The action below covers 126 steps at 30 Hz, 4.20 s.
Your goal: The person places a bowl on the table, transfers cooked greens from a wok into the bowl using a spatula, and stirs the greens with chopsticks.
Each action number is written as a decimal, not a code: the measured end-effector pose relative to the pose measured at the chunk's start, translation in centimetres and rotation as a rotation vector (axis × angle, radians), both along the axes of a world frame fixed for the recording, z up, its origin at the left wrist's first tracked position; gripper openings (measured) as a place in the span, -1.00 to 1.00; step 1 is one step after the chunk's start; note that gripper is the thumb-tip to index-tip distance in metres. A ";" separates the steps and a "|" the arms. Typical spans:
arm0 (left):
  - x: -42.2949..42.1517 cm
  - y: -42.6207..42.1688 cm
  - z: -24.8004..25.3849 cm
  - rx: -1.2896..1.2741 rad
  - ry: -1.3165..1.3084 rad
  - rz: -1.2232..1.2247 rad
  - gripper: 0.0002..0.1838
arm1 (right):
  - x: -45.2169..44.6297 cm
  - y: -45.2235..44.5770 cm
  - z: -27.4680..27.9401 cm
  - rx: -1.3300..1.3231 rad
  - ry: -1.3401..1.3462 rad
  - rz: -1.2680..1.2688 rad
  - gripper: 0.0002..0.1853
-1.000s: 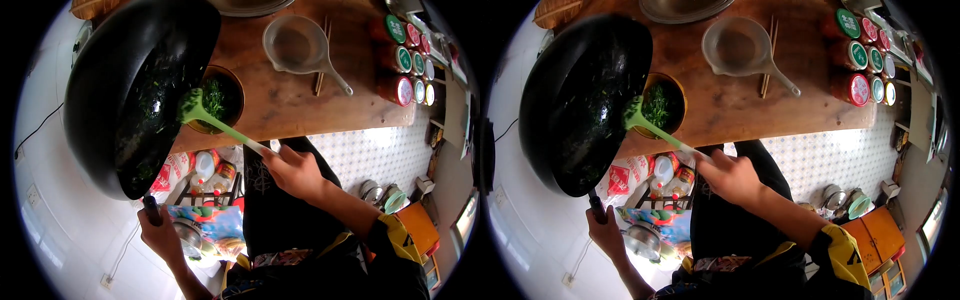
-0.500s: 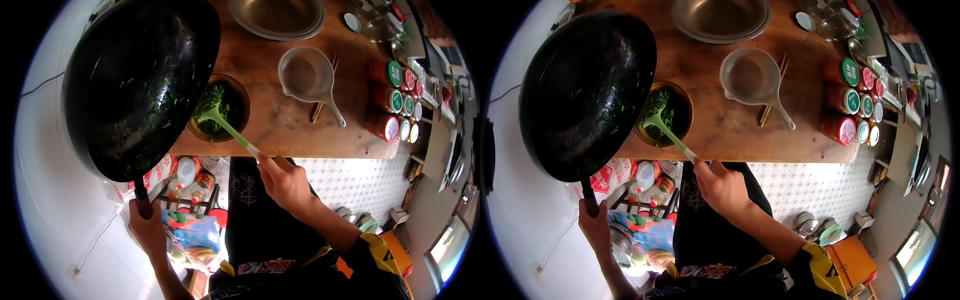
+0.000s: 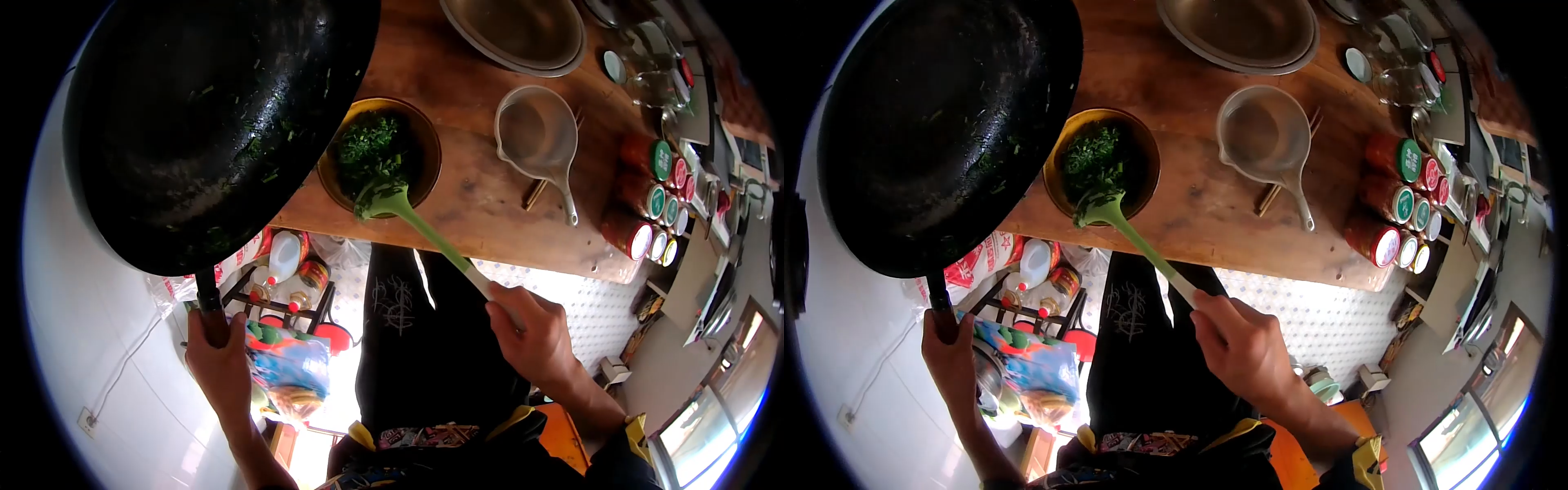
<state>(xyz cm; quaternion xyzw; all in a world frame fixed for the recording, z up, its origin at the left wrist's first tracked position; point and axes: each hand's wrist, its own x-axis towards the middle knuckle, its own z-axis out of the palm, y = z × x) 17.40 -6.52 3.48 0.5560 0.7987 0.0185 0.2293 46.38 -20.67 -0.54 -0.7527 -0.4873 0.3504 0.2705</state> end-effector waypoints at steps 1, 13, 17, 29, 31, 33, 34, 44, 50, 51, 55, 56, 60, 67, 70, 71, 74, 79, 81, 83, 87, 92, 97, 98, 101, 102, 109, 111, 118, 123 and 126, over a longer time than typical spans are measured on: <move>0.1 0.1 0.0 0.002 -0.010 0.007 -0.76 | -0.1 0.1 0.0 -0.009 -0.003 0.022 -0.75; -0.2 0.8 -0.2 -0.015 -0.053 0.011 -0.75 | -0.2 1.5 -2.1 0.034 -0.222 0.012 -0.74; -0.3 1.0 -0.3 -0.051 -0.114 0.076 -0.75 | -0.4 4.0 -2.6 0.107 -0.231 -0.002 -0.75; -0.5 0.9 0.0 -0.037 -0.171 0.045 -0.79 | -1.6 1.8 -3.5 0.079 -0.339 0.120 -0.69; -0.2 1.0 0.2 -0.063 -0.195 0.078 -0.78 | -1.1 1.6 -1.8 0.071 -0.312 0.120 -0.69; 0.1 0.9 0.7 -0.091 -0.207 0.115 -0.77 | -1.1 0.9 -1.2 0.049 -0.255 0.141 -0.68; 0.4 0.9 1.0 -0.115 -0.243 0.154 -0.77 | -1.2 0.7 -1.4 0.053 -0.257 0.139 -0.68; -0.8 0.7 2.9 -0.182 -0.479 0.272 -0.84 | -0.1 -0.5 -0.9 -0.346 0.728 -0.570 -0.83; -2.3 1.5 3.1 -0.237 -0.678 0.340 -0.85 | 1.1 -0.5 0.3 -0.445 1.439 -0.846 -0.84; -2.7 1.7 3.1 -0.267 -0.701 0.328 -0.85 | 1.2 -0.8 0.5 -0.481 1.443 -0.845 -0.75; -3.9 2.4 2.2 -0.265 -0.758 0.325 -0.84 | 1.9 -0.8 4.6 -0.510 1.472 -0.821 -0.57; -4.3 2.8 2.0 -0.257 -0.765 0.336 -0.84 | 2.2 -0.6 5.7 -0.481 1.488 -0.800 -0.60; -5.2 3.7 2.2 -0.268 -0.752 0.287 -0.83 | 2.5 2.9 8.5 -0.393 1.481 -0.817 -0.63; -6.7 5.5 1.4 -0.305 -0.838 0.328 -0.84 | -0.8 12.9 9.6 -0.310 1.380 -0.625 -0.62; -7.4 7.0 0.4 -0.326 -0.787 0.330 -0.82 | -3.2 18.2 9.3 -0.305 1.244 -0.470 -0.63; -7.7 7.5 0.1 -0.338 -0.800 0.341 -0.83 | -4.0 20.0 9.1 -0.293 1.148 -0.355 -0.62; -8.7 8.8 -1.4 -0.366 -0.843 0.376 -0.83 | -6.4 24.6 6.9 -0.164 0.591 -0.059 -0.66; -8.6 10.5 -3.1 -0.414 -0.908 0.444 -0.83 | -11.0 29.3 3.1 0.147 0.111 0.068 -0.70; -8.5 10.8 -4.1 -0.423 -0.920 0.450 -0.83 | -12.6 31.0 1.8 0.231 -0.041 0.079 -0.74; -8.3 11.3 -4.7 -0.450 -0.933 0.427 -0.84 | -14.0 32.2 0.4 0.207 -0.071 0.059 -0.76; -7.9 12.3 -5.7 -0.492 -0.888 0.427 -0.83 | -17.7 35.1 -2.1 0.167 -0.133 0.026 -0.88; -7.6 13.4 -6.7 -0.594 -0.946 0.370 -0.83 | -21.3 37.2 -2.9 0.073 -0.005 0.039 -0.87; -7.7 14.4 -7.2 -0.622 -0.919 0.287 -0.84 | -20.6 33.5 0.3 -0.202 -0.043 0.332 -0.90; -7.8 14.4 -7.3 -0.632 -0.920 0.301 -0.84 | -19.5 32.6 1.2 -0.259 -0.036 0.383 -0.87; -8.1 14.6 -7.4 -0.677 -0.944 0.283 -0.81 | -15.2 32.8 3.2 -0.377 0.088 0.376 -0.79; -8.3 14.3 -7.8 -0.690 -0.938 0.297 -0.81 | -14.3 33.3 3.1 -0.420 0.194 0.305 -0.75; -8.5 15.4 -8.3 -0.840 -0.858 0.291 -0.80 | -14.9 35.4 -1.8 -0.201 0.319 0.363 -0.64; -8.3 15.5 -8.1 -0.856 -0.822 0.310 -0.80 | -14.3 33.8 -1.2 -0.316 0.307 0.404 -0.64; -8.1 15.5 -8.4 -0.835 -0.837 0.446 -0.81 | -5.6 34.5 5.4 -0.604 0.071 0.595 -0.63; -8.0 15.4 -8.6 -0.844 -0.848 0.495 -0.80 | -4.3 36.6 4.1 -0.776 0.235 0.352 -0.63; -7.8 15.5 -8.6 -0.850 -0.826 0.516 -0.80 | -7.1 35.8 1.0 -0.841 0.486 0.194 -0.63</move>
